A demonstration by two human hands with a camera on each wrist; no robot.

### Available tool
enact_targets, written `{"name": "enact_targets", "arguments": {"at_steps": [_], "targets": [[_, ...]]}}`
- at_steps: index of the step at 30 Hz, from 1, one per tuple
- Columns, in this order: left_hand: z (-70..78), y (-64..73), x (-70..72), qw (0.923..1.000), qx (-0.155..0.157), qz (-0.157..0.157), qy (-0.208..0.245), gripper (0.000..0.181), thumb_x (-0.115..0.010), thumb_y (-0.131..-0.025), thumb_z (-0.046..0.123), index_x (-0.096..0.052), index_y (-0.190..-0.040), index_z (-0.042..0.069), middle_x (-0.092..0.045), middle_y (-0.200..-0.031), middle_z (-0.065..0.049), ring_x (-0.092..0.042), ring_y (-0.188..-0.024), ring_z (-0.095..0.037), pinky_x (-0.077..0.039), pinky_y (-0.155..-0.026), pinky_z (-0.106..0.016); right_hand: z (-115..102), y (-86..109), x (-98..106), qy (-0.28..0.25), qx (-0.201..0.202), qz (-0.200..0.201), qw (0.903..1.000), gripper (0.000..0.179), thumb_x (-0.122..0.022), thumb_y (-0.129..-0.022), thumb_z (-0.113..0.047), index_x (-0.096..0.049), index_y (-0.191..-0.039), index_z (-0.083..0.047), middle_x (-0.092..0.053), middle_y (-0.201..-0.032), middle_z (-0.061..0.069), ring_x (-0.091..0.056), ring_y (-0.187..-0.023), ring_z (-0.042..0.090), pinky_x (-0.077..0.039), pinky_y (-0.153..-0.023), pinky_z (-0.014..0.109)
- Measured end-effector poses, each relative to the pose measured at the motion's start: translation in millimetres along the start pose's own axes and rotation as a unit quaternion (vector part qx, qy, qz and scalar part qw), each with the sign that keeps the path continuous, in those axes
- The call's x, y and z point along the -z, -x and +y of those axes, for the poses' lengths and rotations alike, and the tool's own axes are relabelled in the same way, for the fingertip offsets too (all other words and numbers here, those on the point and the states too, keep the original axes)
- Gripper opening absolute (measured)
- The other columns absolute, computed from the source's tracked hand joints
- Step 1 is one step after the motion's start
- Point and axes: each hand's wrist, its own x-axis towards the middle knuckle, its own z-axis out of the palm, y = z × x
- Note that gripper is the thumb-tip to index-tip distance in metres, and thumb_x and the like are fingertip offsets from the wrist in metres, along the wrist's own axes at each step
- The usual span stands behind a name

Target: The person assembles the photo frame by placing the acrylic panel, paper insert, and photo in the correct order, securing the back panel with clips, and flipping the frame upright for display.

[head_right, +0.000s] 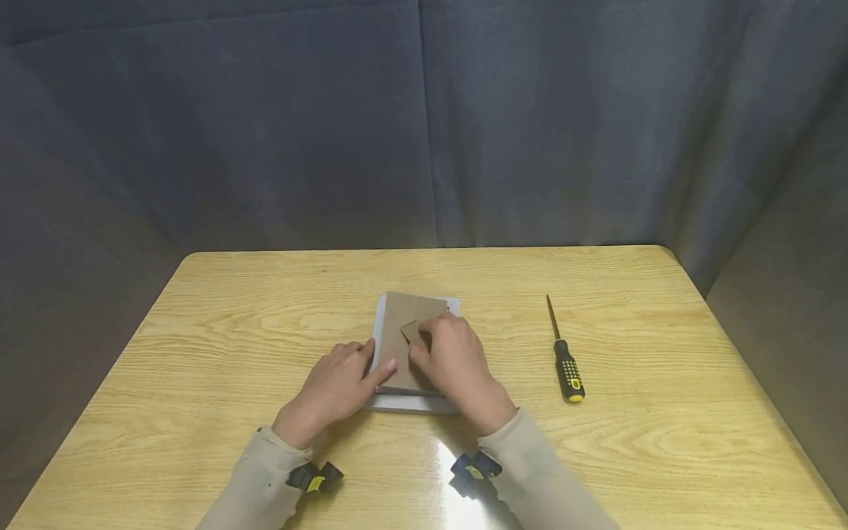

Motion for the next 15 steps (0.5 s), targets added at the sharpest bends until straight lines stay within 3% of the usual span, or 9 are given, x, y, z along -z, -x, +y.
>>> {"name": "enact_targets", "arguments": {"at_steps": [8,15], "targets": [[-0.2,-0.3,-0.4,1.0000,0.001,-0.002,-0.005,0.079,-0.035,-0.104,0.061,-0.048,-0.147,-0.004,-0.057,-0.142,-0.026,-0.056,-0.127,-0.041,-0.046,-0.105,-0.054,-0.7,-0.3,1.2,-0.022,-0.009,-0.058,0.9980,0.029,-0.074,-0.085,-0.017,-0.077,-0.108,0.001,-0.077,-0.106,0.015,-0.072,-0.097,0.027,-0.059,-0.085,0.044],[0.0,-0.6,0.1,1.0000,0.004,-0.006,-0.002,0.080,-0.038,-0.103,0.062,-0.048,-0.147,-0.004,-0.056,-0.143,-0.026,-0.055,-0.128,-0.041,-0.045,-0.106,-0.055,0.6,-0.6,-4.3,-0.007,-0.012,-0.055,0.9984,0.030,-0.075,-0.085,-0.017,-0.077,-0.109,0.001,-0.077,-0.107,0.016,-0.073,-0.101,0.031,-0.059,-0.087,0.045]]}}
